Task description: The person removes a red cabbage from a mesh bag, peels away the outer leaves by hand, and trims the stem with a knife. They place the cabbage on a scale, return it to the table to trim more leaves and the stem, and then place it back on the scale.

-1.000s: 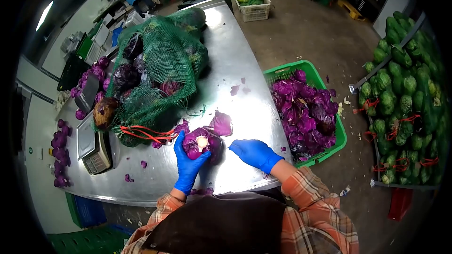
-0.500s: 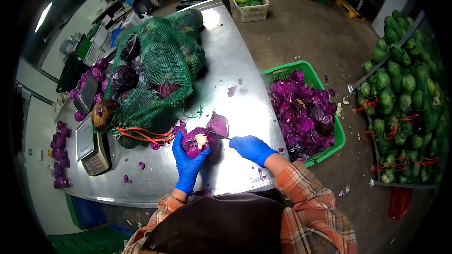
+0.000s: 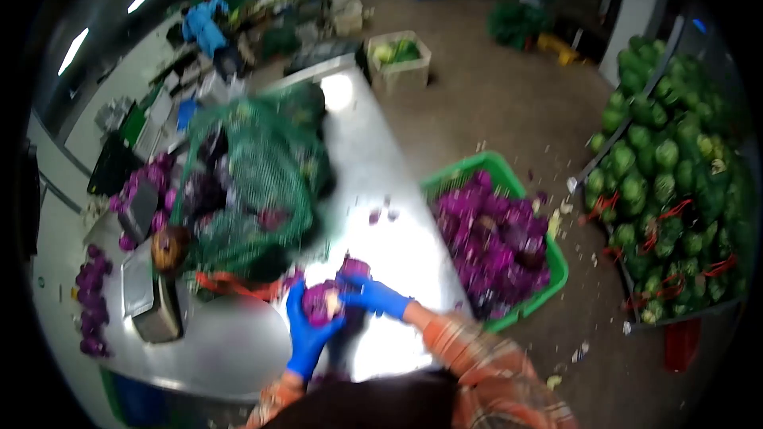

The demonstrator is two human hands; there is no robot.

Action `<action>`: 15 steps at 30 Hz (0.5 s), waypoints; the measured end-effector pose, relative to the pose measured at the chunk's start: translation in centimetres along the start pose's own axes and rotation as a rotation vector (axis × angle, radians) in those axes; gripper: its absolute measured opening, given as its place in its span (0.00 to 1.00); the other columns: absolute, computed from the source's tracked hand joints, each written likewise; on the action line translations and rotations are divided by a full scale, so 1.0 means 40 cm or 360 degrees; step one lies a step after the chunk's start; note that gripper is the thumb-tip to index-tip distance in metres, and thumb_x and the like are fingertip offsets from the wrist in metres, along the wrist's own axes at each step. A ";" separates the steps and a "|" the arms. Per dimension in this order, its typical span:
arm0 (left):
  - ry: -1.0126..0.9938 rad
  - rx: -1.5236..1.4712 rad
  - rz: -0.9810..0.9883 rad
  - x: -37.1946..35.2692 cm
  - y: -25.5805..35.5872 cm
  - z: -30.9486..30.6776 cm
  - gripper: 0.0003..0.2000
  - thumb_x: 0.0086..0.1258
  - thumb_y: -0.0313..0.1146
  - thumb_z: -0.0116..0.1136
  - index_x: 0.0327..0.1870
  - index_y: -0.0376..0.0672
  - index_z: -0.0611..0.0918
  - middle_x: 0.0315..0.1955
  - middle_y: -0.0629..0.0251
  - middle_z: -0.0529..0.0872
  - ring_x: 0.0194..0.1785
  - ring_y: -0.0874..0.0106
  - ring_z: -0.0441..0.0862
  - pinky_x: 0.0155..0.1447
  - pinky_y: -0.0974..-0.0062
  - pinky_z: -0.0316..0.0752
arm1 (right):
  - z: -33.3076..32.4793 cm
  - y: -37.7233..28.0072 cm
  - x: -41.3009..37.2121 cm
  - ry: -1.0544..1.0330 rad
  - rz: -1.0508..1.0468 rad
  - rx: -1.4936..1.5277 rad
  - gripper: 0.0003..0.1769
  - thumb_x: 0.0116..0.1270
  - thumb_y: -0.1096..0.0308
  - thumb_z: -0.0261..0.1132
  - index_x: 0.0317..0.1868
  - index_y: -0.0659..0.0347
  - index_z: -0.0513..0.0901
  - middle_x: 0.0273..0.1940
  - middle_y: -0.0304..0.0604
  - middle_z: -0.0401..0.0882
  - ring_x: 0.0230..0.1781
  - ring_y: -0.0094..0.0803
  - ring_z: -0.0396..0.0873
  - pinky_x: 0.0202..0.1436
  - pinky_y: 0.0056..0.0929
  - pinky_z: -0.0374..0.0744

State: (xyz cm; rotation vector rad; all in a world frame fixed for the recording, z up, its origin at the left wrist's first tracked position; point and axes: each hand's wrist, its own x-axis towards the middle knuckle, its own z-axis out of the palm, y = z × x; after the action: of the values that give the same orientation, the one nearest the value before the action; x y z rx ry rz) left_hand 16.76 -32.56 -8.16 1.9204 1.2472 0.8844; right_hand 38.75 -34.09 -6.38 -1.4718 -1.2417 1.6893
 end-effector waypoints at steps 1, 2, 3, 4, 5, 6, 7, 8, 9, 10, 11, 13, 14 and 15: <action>-0.0002 -0.0117 -0.0008 0.001 -0.009 -0.001 0.53 0.43 0.45 0.81 0.71 0.38 0.61 0.66 0.53 0.64 0.69 0.56 0.64 0.73 0.62 0.60 | -0.001 0.006 0.007 -0.0017 0.0015 0.0071 0.44 0.63 0.38 0.62 0.74 0.47 0.61 0.57 0.45 0.78 0.30 0.26 0.76 0.24 0.19 0.72; -0.0012 -0.0194 -0.0018 0.002 -0.017 -0.009 0.53 0.42 0.44 0.82 0.71 0.38 0.61 0.65 0.53 0.64 0.69 0.56 0.64 0.73 0.62 0.60 | 0.013 0.039 0.037 0.0063 -0.0090 0.0052 0.38 0.65 0.41 0.63 0.71 0.48 0.67 0.54 0.44 0.80 0.27 0.24 0.74 0.22 0.19 0.72; -0.0015 -0.0161 0.0009 0.001 -0.029 -0.015 0.53 0.42 0.44 0.82 0.70 0.37 0.61 0.65 0.53 0.65 0.69 0.57 0.64 0.73 0.62 0.60 | 0.014 -0.008 0.014 0.0069 -0.0052 -0.0058 0.33 0.67 0.43 0.62 0.70 0.43 0.70 0.38 0.39 0.82 0.20 0.19 0.68 0.23 0.18 0.71; -0.0012 -0.0054 0.0042 0.006 -0.034 -0.017 0.53 0.42 0.41 0.82 0.70 0.37 0.60 0.64 0.55 0.66 0.67 0.61 0.66 0.72 0.63 0.61 | 0.006 -0.071 -0.023 0.0055 0.0078 -0.0133 0.30 0.69 0.44 0.60 0.67 0.45 0.73 0.36 0.41 0.83 0.21 0.20 0.72 0.26 0.21 0.75; -0.0034 -0.0086 0.0038 0.012 -0.040 -0.020 0.53 0.42 0.40 0.82 0.70 0.37 0.60 0.65 0.55 0.66 0.67 0.61 0.66 0.72 0.64 0.61 | 0.001 -0.048 0.000 0.0073 0.0034 -0.0193 0.29 0.70 0.45 0.58 0.67 0.47 0.73 0.36 0.44 0.83 0.23 0.23 0.75 0.29 0.24 0.77; -0.0056 -0.0113 0.0028 0.014 -0.048 -0.021 0.53 0.42 0.40 0.82 0.70 0.37 0.60 0.65 0.55 0.66 0.68 0.61 0.66 0.72 0.64 0.61 | 0.002 -0.005 0.035 0.0085 -0.0009 -0.0249 0.27 0.72 0.46 0.57 0.66 0.49 0.74 0.36 0.46 0.84 0.26 0.26 0.78 0.33 0.27 0.79; -0.0052 -0.0166 -0.0009 0.017 -0.055 -0.018 0.53 0.42 0.40 0.82 0.70 0.36 0.60 0.65 0.55 0.66 0.68 0.61 0.66 0.73 0.64 0.61 | 0.010 0.034 0.060 0.0210 -0.0218 -0.0411 0.27 0.72 0.47 0.56 0.65 0.50 0.74 0.35 0.47 0.84 0.28 0.28 0.79 0.35 0.29 0.79; -0.0044 -0.0218 -0.0042 0.022 -0.064 -0.013 0.53 0.42 0.41 0.82 0.70 0.36 0.61 0.65 0.54 0.65 0.68 0.60 0.65 0.73 0.64 0.60 | 0.019 0.062 0.079 0.0336 -0.0433 -0.0574 0.26 0.73 0.48 0.56 0.64 0.52 0.75 0.35 0.48 0.83 0.30 0.31 0.80 0.37 0.31 0.80; -0.0039 -0.0270 -0.0074 0.025 -0.068 -0.011 0.53 0.42 0.42 0.82 0.70 0.36 0.61 0.65 0.53 0.65 0.69 0.59 0.64 0.73 0.63 0.60 | 0.025 0.085 0.094 0.0465 -0.0648 -0.0734 0.25 0.73 0.48 0.55 0.63 0.53 0.75 0.34 0.48 0.83 0.32 0.33 0.81 0.40 0.33 0.80; -0.0031 -0.0270 -0.0096 0.028 -0.065 -0.012 0.53 0.42 0.42 0.82 0.70 0.36 0.61 0.65 0.54 0.65 0.69 0.59 0.64 0.73 0.63 0.60 | 0.027 0.079 0.096 0.0504 -0.0630 -0.0730 0.24 0.74 0.49 0.55 0.61 0.54 0.76 0.35 0.48 0.84 0.33 0.34 0.82 0.42 0.34 0.80; -0.0024 -0.0274 -0.0114 0.031 -0.060 -0.008 0.53 0.42 0.42 0.82 0.70 0.36 0.61 0.65 0.54 0.65 0.68 0.59 0.64 0.73 0.64 0.60 | 0.028 0.073 0.094 0.0547 -0.0612 -0.0729 0.23 0.74 0.49 0.54 0.59 0.56 0.77 0.35 0.49 0.84 0.35 0.36 0.82 0.43 0.34 0.80; -0.0017 -0.0288 -0.0127 0.034 -0.053 -0.003 0.54 0.41 0.42 0.82 0.70 0.36 0.61 0.65 0.54 0.65 0.68 0.59 0.64 0.73 0.63 0.59 | 0.030 0.097 0.107 0.0667 -0.0536 -0.0477 0.24 0.73 0.48 0.55 0.55 0.59 0.79 0.33 0.49 0.83 0.34 0.36 0.82 0.41 0.34 0.79; -0.0022 -0.0303 -0.0091 0.034 -0.050 0.000 0.54 0.41 0.42 0.82 0.70 0.36 0.61 0.65 0.53 0.65 0.68 0.59 0.64 0.73 0.63 0.59 | 0.034 0.143 0.137 0.0738 -0.0482 -0.0223 0.25 0.72 0.46 0.57 0.53 0.60 0.79 0.32 0.49 0.82 0.30 0.34 0.81 0.37 0.33 0.79; -0.0030 -0.0312 -0.0059 0.025 -0.051 -0.002 0.54 0.41 0.42 0.82 0.70 0.35 0.61 0.65 0.53 0.65 0.68 0.59 0.64 0.73 0.63 0.59 | 0.042 0.169 0.154 0.0800 -0.0426 0.0041 0.27 0.70 0.43 0.58 0.51 0.61 0.80 0.30 0.49 0.81 0.27 0.33 0.80 0.33 0.32 0.79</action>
State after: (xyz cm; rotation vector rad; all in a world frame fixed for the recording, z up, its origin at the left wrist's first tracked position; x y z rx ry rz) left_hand 16.05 -30.98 -9.62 1.7420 1.1373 0.9314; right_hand 36.74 -31.92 -15.20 -1.5132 -1.0722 1.0686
